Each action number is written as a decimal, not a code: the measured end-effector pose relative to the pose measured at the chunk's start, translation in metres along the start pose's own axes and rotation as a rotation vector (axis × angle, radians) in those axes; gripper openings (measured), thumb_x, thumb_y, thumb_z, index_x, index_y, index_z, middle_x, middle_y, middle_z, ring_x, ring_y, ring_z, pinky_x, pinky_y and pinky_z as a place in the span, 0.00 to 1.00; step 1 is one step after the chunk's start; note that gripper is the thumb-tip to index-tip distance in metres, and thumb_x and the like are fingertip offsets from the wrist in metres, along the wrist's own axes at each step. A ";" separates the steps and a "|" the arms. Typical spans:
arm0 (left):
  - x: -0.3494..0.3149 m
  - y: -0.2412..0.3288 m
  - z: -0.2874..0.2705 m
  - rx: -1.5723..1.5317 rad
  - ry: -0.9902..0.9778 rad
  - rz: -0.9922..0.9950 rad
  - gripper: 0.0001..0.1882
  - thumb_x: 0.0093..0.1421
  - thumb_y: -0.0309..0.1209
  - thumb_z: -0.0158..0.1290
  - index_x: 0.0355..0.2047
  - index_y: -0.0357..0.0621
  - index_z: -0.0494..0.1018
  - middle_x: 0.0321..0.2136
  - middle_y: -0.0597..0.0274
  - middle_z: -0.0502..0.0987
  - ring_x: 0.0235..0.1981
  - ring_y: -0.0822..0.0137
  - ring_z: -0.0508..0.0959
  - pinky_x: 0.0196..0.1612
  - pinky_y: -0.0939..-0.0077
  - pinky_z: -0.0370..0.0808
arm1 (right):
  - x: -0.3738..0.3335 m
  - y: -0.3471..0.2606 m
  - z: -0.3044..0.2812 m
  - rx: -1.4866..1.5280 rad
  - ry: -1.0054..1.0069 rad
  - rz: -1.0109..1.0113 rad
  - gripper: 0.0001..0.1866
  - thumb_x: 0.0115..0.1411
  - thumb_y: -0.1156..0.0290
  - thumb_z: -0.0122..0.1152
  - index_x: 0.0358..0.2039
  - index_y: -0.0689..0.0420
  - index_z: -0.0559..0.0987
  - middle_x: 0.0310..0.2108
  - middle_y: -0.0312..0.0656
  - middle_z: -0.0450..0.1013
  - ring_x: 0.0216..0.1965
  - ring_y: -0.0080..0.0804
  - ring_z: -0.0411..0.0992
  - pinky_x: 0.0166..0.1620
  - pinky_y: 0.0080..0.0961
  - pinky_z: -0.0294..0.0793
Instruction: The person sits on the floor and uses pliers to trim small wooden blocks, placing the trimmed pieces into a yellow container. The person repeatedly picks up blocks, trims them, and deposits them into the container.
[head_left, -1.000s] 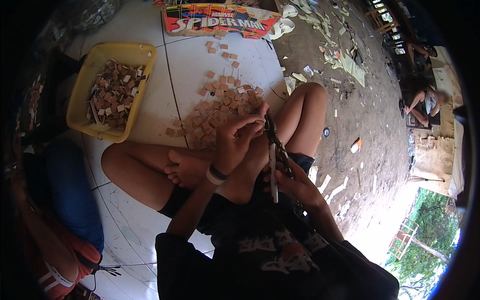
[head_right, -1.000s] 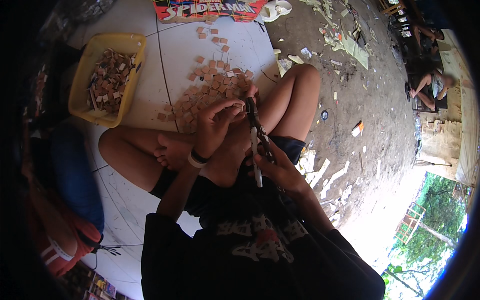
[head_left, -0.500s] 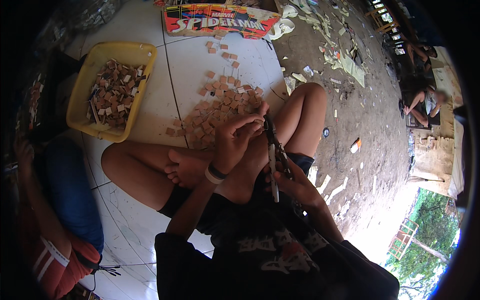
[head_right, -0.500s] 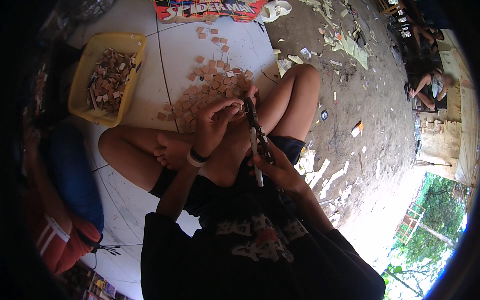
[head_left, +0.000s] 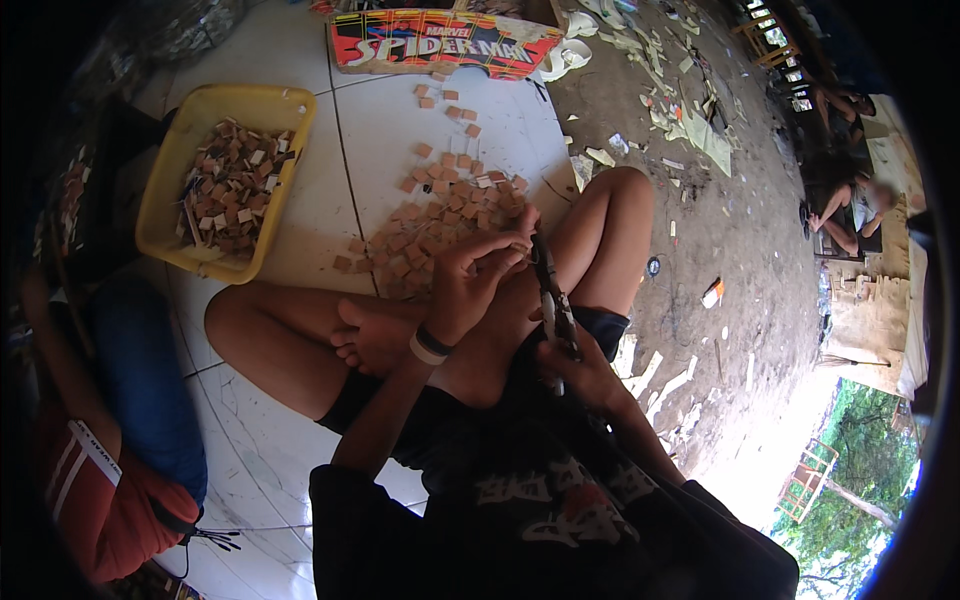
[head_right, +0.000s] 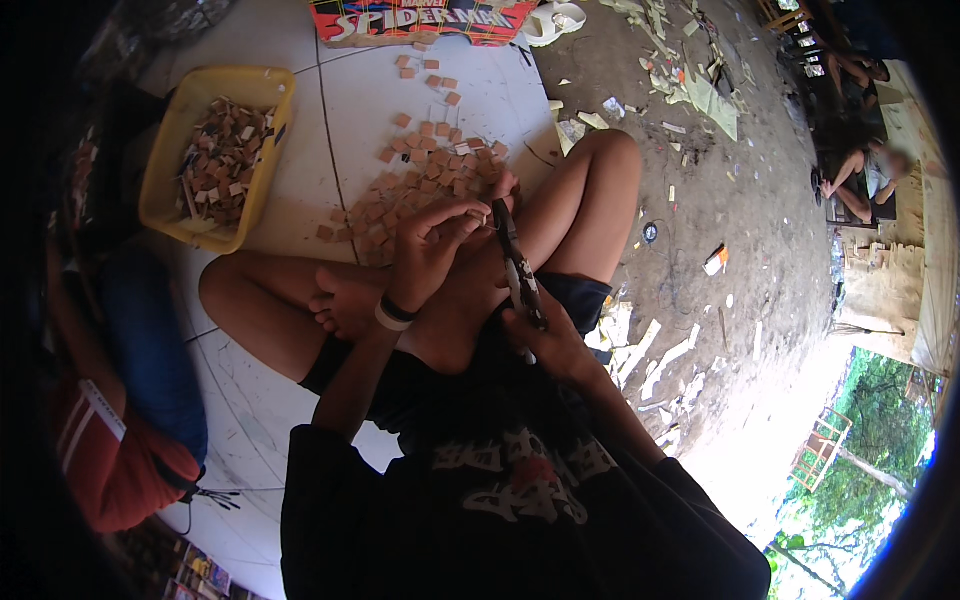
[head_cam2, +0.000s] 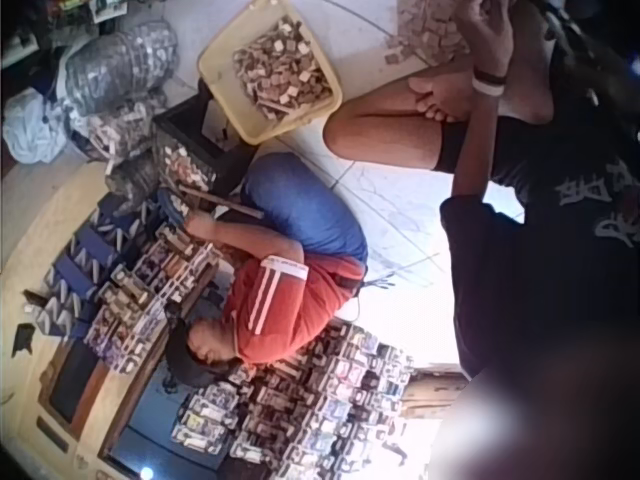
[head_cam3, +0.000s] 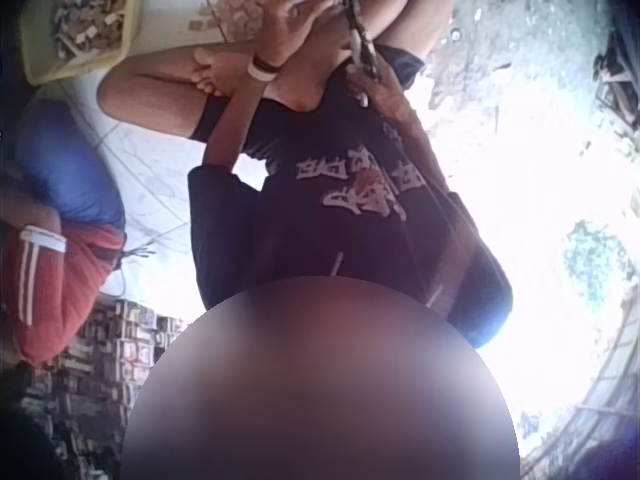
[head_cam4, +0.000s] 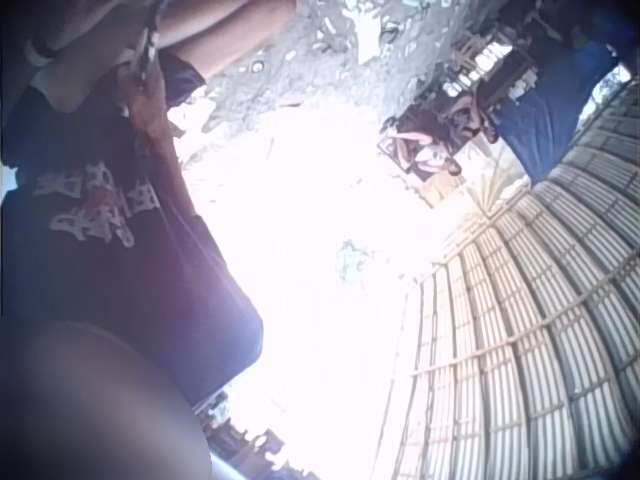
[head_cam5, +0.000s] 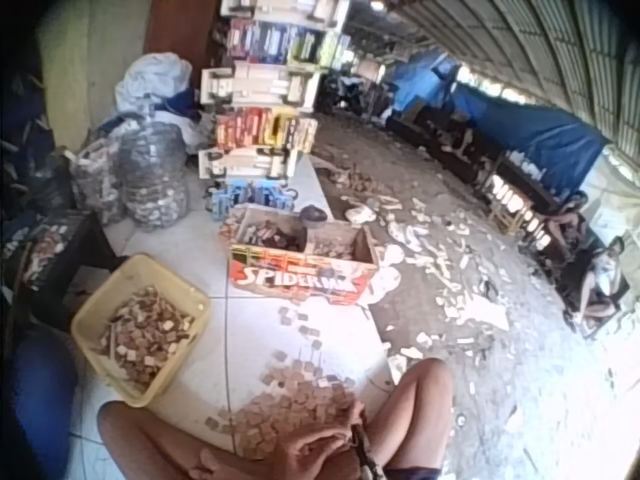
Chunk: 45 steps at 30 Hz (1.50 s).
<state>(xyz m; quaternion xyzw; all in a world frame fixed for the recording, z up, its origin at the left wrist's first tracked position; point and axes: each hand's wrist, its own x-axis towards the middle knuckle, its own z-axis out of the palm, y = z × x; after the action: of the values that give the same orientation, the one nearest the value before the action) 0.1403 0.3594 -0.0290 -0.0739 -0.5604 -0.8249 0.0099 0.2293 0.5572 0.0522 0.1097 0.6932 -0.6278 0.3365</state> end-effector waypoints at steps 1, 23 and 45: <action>0.000 0.000 0.000 -0.028 -0.003 -0.010 0.10 0.68 0.20 0.60 0.48 0.36 0.84 0.42 0.56 0.86 0.44 0.68 0.87 0.46 0.77 0.86 | -0.001 0.002 -0.001 0.031 -0.004 0.004 0.26 0.74 0.68 0.59 0.70 0.53 0.66 0.27 0.30 0.68 0.26 0.19 0.68 0.30 0.21 0.68; 0.004 0.003 -0.016 -0.266 0.098 -0.423 0.16 0.72 0.35 0.61 0.50 0.33 0.81 0.35 0.63 0.84 0.39 0.73 0.83 0.48 0.78 0.80 | -0.005 -0.010 -0.020 -0.014 -0.099 0.029 0.35 0.75 0.62 0.60 0.76 0.61 0.59 0.58 0.44 0.75 0.59 0.34 0.76 0.62 0.34 0.75; 0.003 -0.005 -0.016 -0.379 0.055 -0.456 0.11 0.75 0.31 0.56 0.52 0.38 0.77 0.43 0.61 0.82 0.44 0.68 0.84 0.53 0.70 0.83 | -0.005 -0.025 -0.018 0.124 -0.210 0.120 0.32 0.74 0.64 0.57 0.72 0.61 0.61 0.53 0.42 0.73 0.50 0.32 0.76 0.55 0.35 0.80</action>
<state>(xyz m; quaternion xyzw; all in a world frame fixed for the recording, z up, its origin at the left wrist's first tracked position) 0.1352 0.3465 -0.0389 0.0756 -0.3980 -0.8974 -0.1746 0.2131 0.5709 0.0749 0.1053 0.6061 -0.6563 0.4368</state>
